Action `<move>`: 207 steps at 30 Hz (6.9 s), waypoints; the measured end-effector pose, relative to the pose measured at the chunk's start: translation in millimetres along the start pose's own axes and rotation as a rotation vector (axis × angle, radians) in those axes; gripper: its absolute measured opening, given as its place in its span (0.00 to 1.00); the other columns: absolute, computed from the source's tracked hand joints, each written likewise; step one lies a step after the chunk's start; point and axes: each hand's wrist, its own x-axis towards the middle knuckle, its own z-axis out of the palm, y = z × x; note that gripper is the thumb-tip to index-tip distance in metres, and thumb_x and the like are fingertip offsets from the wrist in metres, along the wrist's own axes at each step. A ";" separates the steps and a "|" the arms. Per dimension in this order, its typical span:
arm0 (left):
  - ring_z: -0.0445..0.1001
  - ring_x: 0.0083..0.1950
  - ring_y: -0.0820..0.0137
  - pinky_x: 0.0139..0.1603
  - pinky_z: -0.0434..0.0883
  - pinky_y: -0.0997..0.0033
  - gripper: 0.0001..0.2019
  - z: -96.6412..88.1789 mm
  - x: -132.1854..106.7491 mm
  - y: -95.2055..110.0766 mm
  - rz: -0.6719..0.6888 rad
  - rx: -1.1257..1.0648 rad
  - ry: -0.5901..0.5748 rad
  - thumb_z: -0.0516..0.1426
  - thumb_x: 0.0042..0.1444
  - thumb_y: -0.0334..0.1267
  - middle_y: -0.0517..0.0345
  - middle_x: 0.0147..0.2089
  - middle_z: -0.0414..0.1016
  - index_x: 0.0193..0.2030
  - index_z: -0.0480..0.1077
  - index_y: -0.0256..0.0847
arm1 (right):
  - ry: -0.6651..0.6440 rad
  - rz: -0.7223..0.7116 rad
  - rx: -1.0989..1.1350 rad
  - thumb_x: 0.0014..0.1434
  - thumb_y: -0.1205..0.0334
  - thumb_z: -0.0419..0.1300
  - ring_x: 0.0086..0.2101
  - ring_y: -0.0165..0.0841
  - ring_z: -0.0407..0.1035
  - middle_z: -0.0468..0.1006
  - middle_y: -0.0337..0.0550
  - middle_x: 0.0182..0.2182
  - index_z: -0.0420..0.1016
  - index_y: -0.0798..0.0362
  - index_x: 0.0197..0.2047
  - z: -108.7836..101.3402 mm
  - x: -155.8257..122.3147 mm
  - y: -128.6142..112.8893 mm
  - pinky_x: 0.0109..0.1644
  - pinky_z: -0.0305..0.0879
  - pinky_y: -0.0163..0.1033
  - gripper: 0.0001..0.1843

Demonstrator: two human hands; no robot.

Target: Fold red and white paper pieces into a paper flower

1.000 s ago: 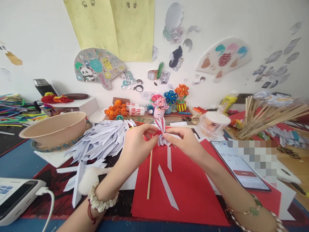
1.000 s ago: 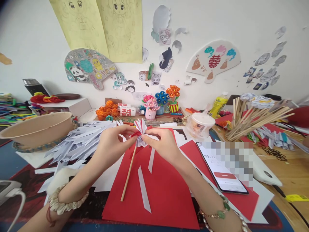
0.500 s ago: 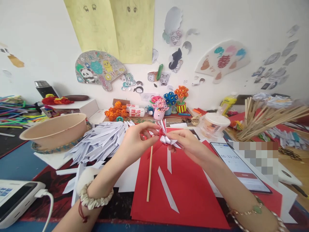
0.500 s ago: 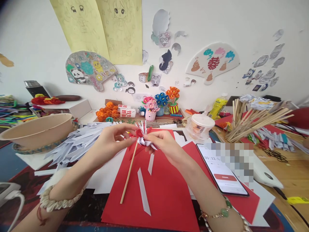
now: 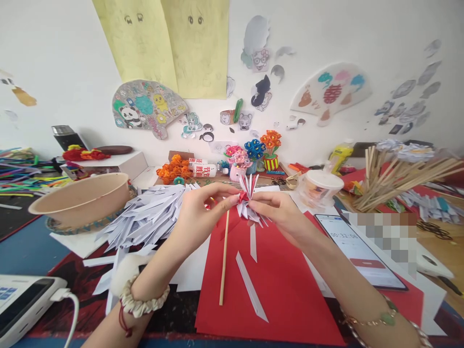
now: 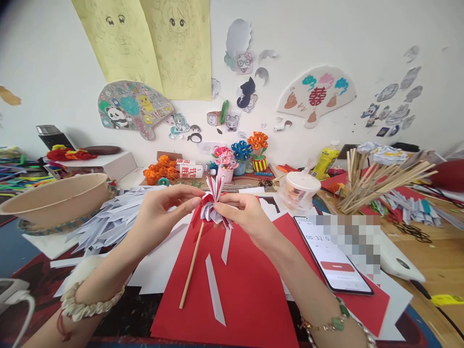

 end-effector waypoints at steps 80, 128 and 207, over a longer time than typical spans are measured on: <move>0.60 0.41 0.64 0.43 0.59 0.64 0.07 5.3 -11.3 4.4 0.148 -0.384 0.007 0.62 0.60 0.42 0.57 0.36 0.59 0.31 0.77 0.46 | -0.068 -0.278 0.167 0.57 0.54 0.71 0.53 0.38 0.73 0.79 0.42 0.53 0.72 0.39 0.60 30.9 -14.7 2.1 0.59 0.70 0.46 0.28; 0.69 0.39 0.62 0.42 0.63 0.63 0.09 -3.2 -7.7 25.7 -0.150 0.044 -0.069 0.63 0.53 0.44 0.55 0.33 0.75 0.28 0.78 0.42 | -0.008 -0.088 0.021 0.51 0.56 0.74 0.31 0.31 0.73 0.84 0.45 0.39 0.84 0.50 0.43 -15.0 0.7 1.1 0.34 0.70 0.37 0.16; 0.66 0.36 0.68 0.38 0.60 0.68 0.12 13.7 -19.9 19.5 -0.489 -0.169 -0.186 0.64 0.52 0.46 0.59 0.30 0.72 0.27 0.77 0.40 | -0.083 0.318 0.270 0.43 0.63 0.76 0.20 0.22 0.56 0.72 0.38 0.22 0.84 0.59 0.32 -21.8 2.6 -0.2 0.23 0.52 0.32 0.12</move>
